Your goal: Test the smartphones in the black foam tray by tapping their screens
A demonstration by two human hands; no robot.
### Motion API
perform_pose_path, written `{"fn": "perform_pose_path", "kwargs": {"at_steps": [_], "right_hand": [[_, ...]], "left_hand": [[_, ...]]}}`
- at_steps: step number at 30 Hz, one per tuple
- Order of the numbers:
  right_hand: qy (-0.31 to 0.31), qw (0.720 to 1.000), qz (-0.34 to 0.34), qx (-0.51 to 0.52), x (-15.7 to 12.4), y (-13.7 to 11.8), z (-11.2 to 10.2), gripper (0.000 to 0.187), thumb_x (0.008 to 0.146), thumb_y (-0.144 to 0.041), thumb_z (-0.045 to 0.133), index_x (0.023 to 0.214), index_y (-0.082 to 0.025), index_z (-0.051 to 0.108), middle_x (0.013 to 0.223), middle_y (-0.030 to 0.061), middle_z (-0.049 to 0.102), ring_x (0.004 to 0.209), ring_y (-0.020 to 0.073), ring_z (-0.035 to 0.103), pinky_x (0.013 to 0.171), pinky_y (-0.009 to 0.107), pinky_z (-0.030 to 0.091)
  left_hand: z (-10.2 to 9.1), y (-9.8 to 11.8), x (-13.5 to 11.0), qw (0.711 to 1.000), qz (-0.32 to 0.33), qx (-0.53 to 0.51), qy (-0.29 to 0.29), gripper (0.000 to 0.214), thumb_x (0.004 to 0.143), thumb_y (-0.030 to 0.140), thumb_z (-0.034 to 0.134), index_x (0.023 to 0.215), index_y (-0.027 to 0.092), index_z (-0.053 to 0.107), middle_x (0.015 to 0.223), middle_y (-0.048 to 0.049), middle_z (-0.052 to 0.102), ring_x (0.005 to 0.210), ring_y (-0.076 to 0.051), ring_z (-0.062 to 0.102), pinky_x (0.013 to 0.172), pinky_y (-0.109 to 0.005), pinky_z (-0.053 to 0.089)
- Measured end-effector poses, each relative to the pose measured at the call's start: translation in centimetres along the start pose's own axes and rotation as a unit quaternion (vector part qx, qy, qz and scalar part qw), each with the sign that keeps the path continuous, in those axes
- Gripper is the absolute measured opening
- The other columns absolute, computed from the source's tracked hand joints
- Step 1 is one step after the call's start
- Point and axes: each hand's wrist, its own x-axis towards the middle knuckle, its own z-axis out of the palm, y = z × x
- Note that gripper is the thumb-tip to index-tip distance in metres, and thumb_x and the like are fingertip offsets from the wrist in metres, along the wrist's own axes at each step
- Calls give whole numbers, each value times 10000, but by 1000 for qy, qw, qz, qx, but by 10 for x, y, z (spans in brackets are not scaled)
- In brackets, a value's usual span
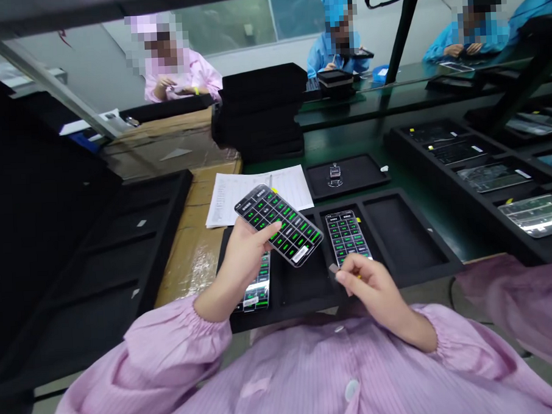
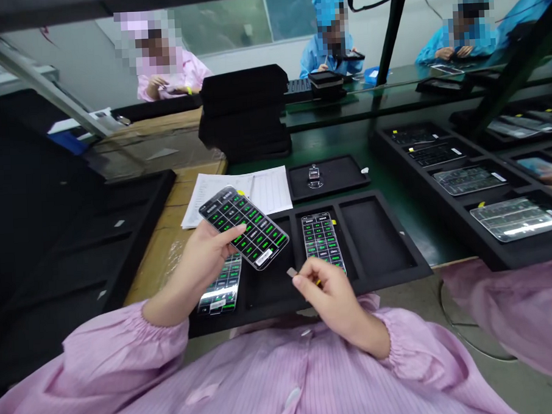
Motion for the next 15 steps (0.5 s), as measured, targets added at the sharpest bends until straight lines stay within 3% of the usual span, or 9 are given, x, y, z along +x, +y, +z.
{"fn": "perform_pose_path", "kwargs": {"at_steps": [2, 4, 5, 6, 8, 11, 13, 15], "right_hand": [[68, 997, -32, -4, -1, 0, -15, 356, 898, -447, 672, 668, -206, 546, 590, -30, 500, 542, 112, 440, 498, 238, 351], [124, 991, -55, -7, -1, 3, -30, 341, 896, -436, 682, 679, -205, 557, 601, -27, 515, 534, 107, 432, 500, 239, 357], [144, 988, -59, -11, 0, 4, -36, 332, 895, -431, 685, 686, -203, 565, 600, -27, 521, 524, 104, 421, 495, 238, 352], [159, 985, -61, -16, 1, 7, -41, 320, 895, -426, 687, 696, -202, 576, 601, -25, 530, 516, 102, 412, 490, 238, 347], [179, 982, -60, -23, 3, 12, -49, 290, 896, -414, 690, 723, -201, 597, 611, -21, 552, 513, 102, 415, 490, 237, 349], [186, 981, -54, -18, 4, 20, -53, 263, 896, -404, 694, 750, -204, 607, 619, -21, 564, 515, 105, 426, 500, 238, 369], [184, 982, -48, -17, 4, 24, -54, 261, 896, -408, 696, 758, -205, 609, 622, -20, 567, 517, 107, 433, 507, 241, 383], [186, 981, -47, -15, 4, 26, -54, 265, 896, -416, 697, 762, -204, 610, 624, -18, 570, 517, 109, 437, 512, 244, 393]], "left_hand": [[-7, -13, 9, 996, -61, 65, -2, 534, 665, 191, 804, 1104, 206, 501, 1075, -76, 701, 916, -242, 700, 683, -341, 575], [-11, -24, 12, 981, -119, 146, -44, 620, 671, 181, 789, 1191, 202, 453, 1114, -121, 701, 944, -287, 713, 719, -418, 600], [-11, -27, 12, 972, -113, 195, -69, 655, 684, 194, 780, 1243, 197, 439, 1153, -147, 693, 990, -314, 709, 762, -468, 606], [-11, -29, 10, 960, -79, 254, -87, 682, 702, 221, 771, 1293, 190, 432, 1215, -178, 672, 1065, -347, 692, 826, -523, 597], [-5, -24, 6, 915, 55, 393, -72, 695, 760, 288, 745, 1370, 161, 436, 1397, -246, 561, 1288, -415, 568, 1007, -622, 507], [16, -12, 3, 799, 243, 549, -36, 537, 897, 349, 627, 1361, 112, 498, 1605, -275, 312, 1505, -439, 287, 1189, -657, 295], [36, -11, 5, 743, 296, 594, -87, 376, 955, 317, 535, 1257, 98, 577, 1641, -257, 255, 1542, -402, 213, 1231, -615, 244], [57, -16, 11, 711, 305, 616, -150, 308, 975, 278, 475, 1160, 79, 618, 1644, -262, 248, 1557, -372, 182, 1247, -572, 235]]}}
